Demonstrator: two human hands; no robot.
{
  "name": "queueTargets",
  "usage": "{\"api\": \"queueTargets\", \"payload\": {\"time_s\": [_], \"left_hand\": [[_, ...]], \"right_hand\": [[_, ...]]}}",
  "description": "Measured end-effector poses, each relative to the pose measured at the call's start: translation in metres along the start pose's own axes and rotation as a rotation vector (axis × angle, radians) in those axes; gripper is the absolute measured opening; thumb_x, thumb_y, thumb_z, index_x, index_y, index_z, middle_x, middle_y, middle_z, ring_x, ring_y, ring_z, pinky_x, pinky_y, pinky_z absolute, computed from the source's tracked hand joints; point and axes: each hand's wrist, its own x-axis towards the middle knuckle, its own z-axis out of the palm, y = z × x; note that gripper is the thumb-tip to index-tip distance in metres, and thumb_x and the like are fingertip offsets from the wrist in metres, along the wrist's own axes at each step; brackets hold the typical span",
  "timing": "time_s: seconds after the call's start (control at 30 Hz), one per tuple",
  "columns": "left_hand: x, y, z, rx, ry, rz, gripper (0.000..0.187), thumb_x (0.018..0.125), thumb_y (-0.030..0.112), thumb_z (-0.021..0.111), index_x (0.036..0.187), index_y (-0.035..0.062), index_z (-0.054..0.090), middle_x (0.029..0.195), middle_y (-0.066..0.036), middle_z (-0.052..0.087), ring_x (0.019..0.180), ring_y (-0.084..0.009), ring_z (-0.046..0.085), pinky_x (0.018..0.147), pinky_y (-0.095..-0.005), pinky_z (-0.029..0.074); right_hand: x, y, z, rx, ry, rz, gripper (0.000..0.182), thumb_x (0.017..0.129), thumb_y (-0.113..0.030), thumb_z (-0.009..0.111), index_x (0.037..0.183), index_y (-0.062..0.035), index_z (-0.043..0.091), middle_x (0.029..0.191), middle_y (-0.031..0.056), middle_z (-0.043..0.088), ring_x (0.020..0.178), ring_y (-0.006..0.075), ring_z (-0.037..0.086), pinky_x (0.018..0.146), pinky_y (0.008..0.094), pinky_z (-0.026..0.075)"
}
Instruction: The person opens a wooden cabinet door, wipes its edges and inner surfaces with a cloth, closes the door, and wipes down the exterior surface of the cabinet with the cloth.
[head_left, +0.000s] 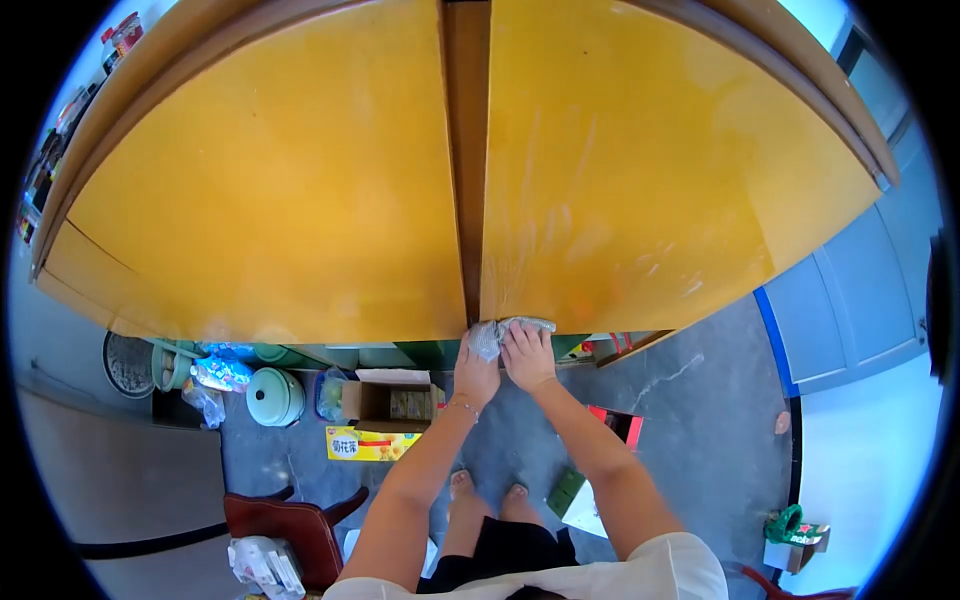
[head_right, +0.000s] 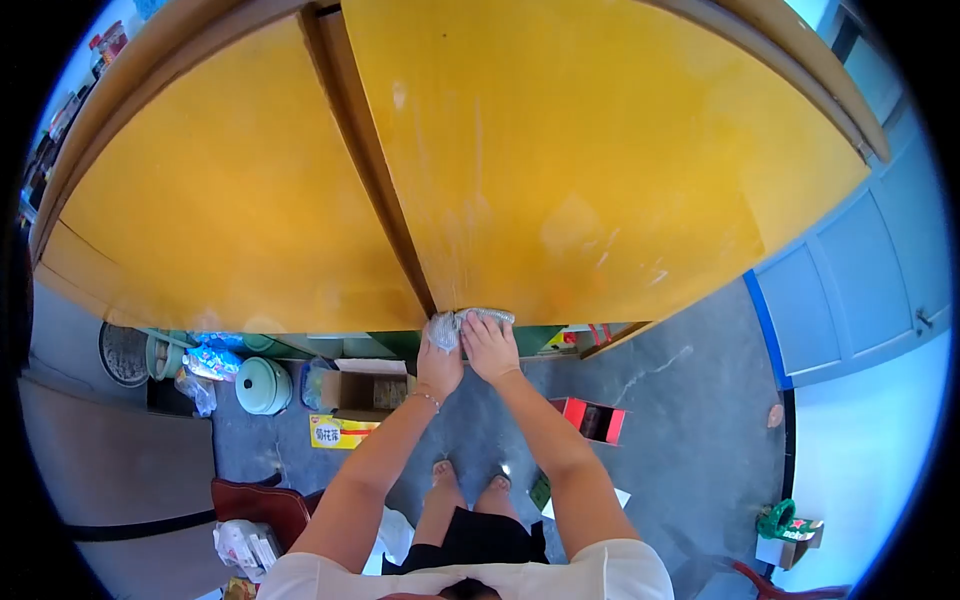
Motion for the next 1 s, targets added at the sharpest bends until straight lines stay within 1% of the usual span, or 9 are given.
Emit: {"api": "queueTargets", "payload": {"time_s": [0.1,0.2,0.3,0.4,0.5,0.6,0.8,0.87,1.0], "left_hand": [[-0.004,0.002,-0.002,0.038,0.035,0.054,0.032,0.077,0.013,0.047,0.106,-0.0007,0.049,0.107,-0.019,0.051,0.104,-0.0346,0.043,0.092,-0.0467,0.030],[0.064,0.035,-0.053,0.058,0.130,0.000,0.033,0.079,0.013,0.047,0.108,-0.0021,0.048,0.107,-0.021,0.050,0.102,-0.0367,0.044,0.090,-0.0474,0.030],[0.124,0.065,-0.113,-0.011,0.350,0.096,0.031,0.083,0.015,0.044,0.107,-0.0034,0.048,0.107,-0.022,0.049,0.102,-0.0379,0.044,0.091,-0.0485,0.029],[0.120,0.070,-0.104,0.100,0.343,0.143,0.033,0.083,0.017,0.044,0.109,-0.0033,0.048,0.112,-0.021,0.048,0.108,-0.0367,0.042,0.093,-0.0484,0.026],[0.059,0.044,-0.045,0.150,-0.015,0.111,0.037,0.083,0.020,0.042,0.114,0.0018,0.048,0.123,-0.016,0.044,0.117,-0.0297,0.037,0.100,-0.0455,0.021],[0.034,0.030,-0.030,0.220,-0.105,0.193,0.037,0.081,0.020,0.043,0.114,0.0052,0.050,0.123,-0.015,0.044,0.118,-0.0264,0.037,0.101,-0.0453,0.019],[0.173,0.125,-0.114,0.212,0.140,0.396,0.034,0.076,0.021,0.048,0.107,0.0078,0.054,0.113,-0.012,0.052,0.113,-0.0246,0.042,0.099,-0.0479,0.023],[0.166,0.122,-0.105,0.242,0.039,0.401,0.034,0.075,0.022,0.049,0.106,0.0092,0.055,0.112,-0.011,0.053,0.111,-0.0240,0.043,0.099,-0.0473,0.024],[0.097,0.068,-0.063,0.355,-0.053,0.474,0.032,0.074,0.023,0.048,0.103,0.0120,0.057,0.111,-0.008,0.054,0.107,-0.0228,0.046,0.099,-0.0450,0.023]], "right_hand": [[0.000,0.002,-0.006,0.015,0.001,0.011,0.031,0.073,-0.027,0.057,0.098,-0.0094,0.057,0.114,0.0072,0.045,0.101,0.0279,0.040,0.089,0.0495,0.027],[0.065,0.007,-0.058,-0.046,0.028,0.159,0.032,0.075,-0.028,0.057,0.104,-0.0142,0.057,0.119,0.0037,0.045,0.108,0.0251,0.039,0.094,0.0467,0.025],[0.131,0.018,-0.117,-0.072,0.386,0.153,0.033,0.074,-0.026,0.057,0.103,-0.0120,0.056,0.119,0.0100,0.044,0.111,0.0304,0.037,0.096,0.0518,0.019],[0.126,0.023,-0.126,-0.024,0.329,0.266,0.033,0.073,-0.025,0.057,0.101,-0.0092,0.056,0.119,0.0165,0.042,0.112,0.0353,0.034,0.095,0.0553,0.018],[0.045,0.012,-0.054,0.084,0.140,0.379,0.032,0.071,-0.023,0.057,0.099,-0.0059,0.055,0.118,0.0225,0.039,0.111,0.0418,0.032,0.094,0.0576,0.019],[0.024,0.008,-0.046,0.167,0.112,0.376,0.031,0.070,-0.020,0.056,0.096,-0.0033,0.055,0.118,0.0248,0.037,0.110,0.0453,0.031,0.093,0.0588,0.019],[0.124,0.073,-0.150,0.071,0.496,0.510,0.045,0.073,-0.014,0.047,0.116,-0.0001,0.041,0.133,0.0284,0.018,0.123,0.0470,0.015,0.099,0.0559,0.010],[0.125,0.081,-0.148,0.089,0.579,0.541,0.046,0.074,-0.012,0.045,0.118,0.0007,0.038,0.134,0.0287,0.016,0.123,0.0469,0.014,0.100,0.0547,0.009],[0.044,0.014,-0.073,0.382,0.157,0.715,0.044,0.064,-0.009,0.052,0.106,0.0029,0.046,0.130,0.0318,0.020,0.118,0.0525,0.017,0.099,0.0571,0.011]]}}
